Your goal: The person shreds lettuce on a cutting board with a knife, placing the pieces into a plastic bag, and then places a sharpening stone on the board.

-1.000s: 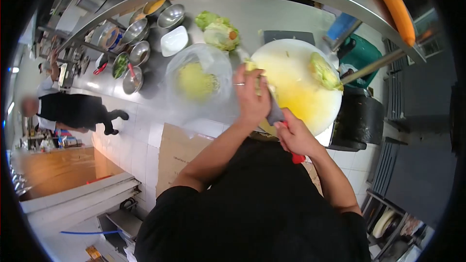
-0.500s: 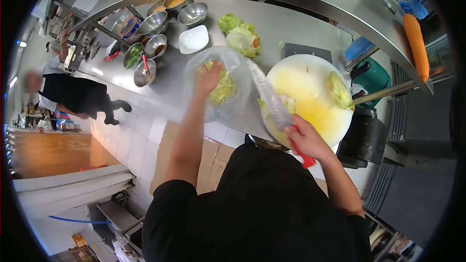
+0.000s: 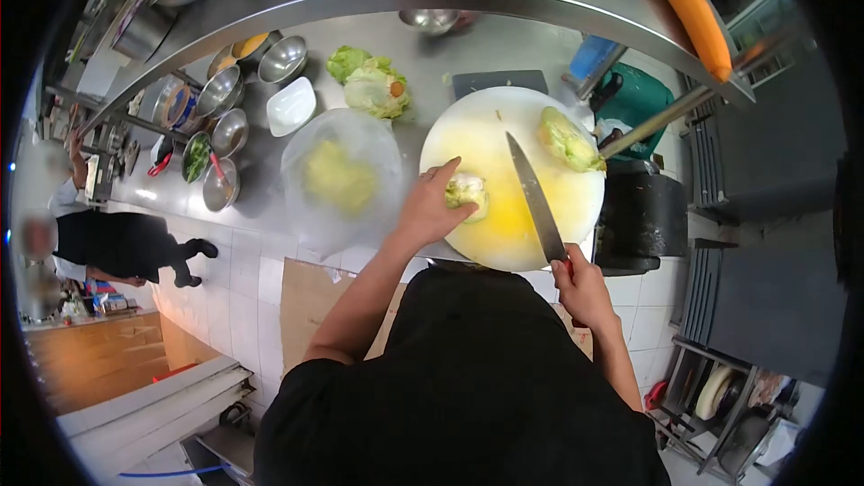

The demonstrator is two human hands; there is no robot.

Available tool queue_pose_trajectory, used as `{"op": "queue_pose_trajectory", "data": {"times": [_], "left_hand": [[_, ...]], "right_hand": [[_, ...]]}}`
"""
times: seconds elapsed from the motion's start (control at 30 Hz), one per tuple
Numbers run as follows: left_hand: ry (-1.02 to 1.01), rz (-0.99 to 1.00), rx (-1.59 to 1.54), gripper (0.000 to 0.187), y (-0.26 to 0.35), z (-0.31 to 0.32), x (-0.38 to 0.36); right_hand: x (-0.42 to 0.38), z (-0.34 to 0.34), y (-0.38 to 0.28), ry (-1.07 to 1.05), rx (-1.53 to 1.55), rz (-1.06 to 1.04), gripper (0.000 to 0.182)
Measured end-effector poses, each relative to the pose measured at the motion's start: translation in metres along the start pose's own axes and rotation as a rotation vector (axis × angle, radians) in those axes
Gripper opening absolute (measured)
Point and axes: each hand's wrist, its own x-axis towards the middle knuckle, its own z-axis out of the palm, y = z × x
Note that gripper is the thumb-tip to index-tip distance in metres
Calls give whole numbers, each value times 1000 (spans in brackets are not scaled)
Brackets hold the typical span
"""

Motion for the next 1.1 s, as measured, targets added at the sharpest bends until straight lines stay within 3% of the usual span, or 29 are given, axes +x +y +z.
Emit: {"op": "queue_pose_trajectory", "data": {"times": [0.17, 0.23, 0.27, 0.33, 0.43, 0.57, 0.67, 0.73, 0.87, 0.93, 0.97, 1.03, 1.1], "left_hand": [[-127, -30, -223, 82, 8, 16, 16], [119, 272, 181, 83, 10, 20, 13], [115, 276, 178, 83, 11, 24, 7], [328, 126, 166, 92, 26, 24, -12], [281, 34, 85, 97, 28, 49, -25], [330, 152, 137, 94, 21, 66, -6], [165, 43, -74, 86, 23, 39, 2], [-147, -211, -701, 76, 14, 27, 5], [-264, -236, -854, 73, 22, 18, 1], [-267, -213, -815, 74, 28, 20, -2], [-274, -212, -818, 74, 32, 21, -4], [-371, -214, -887, 74, 38, 22, -8], [-387, -217, -891, 73, 40, 23, -11]], "right_hand": [[-6, -1, -2, 47, -264, -178, 33], [-9, 1, -1, 79, -279, -189, 33], [-9, 2, -1, 102, -295, -212, 33], [-10, 4, -2, 147, -310, -236, 29], [-10, 7, -1, 185, -291, -253, 30], [-4, 8, 1, 238, -293, -266, 34], [8, 7, -1, 309, -400, -220, 40], [24, 13, 2, 331, -495, -152, 44], [53, 20, -7, 413, -724, -195, 54], [60, 14, -29, 569, -547, -571, 57], [61, 9, -40, 571, -551, -565, 57], [62, 1, -56, 86, -11, -518, 53], [76, -1, -51, 8, 60, -426, 51]]}}
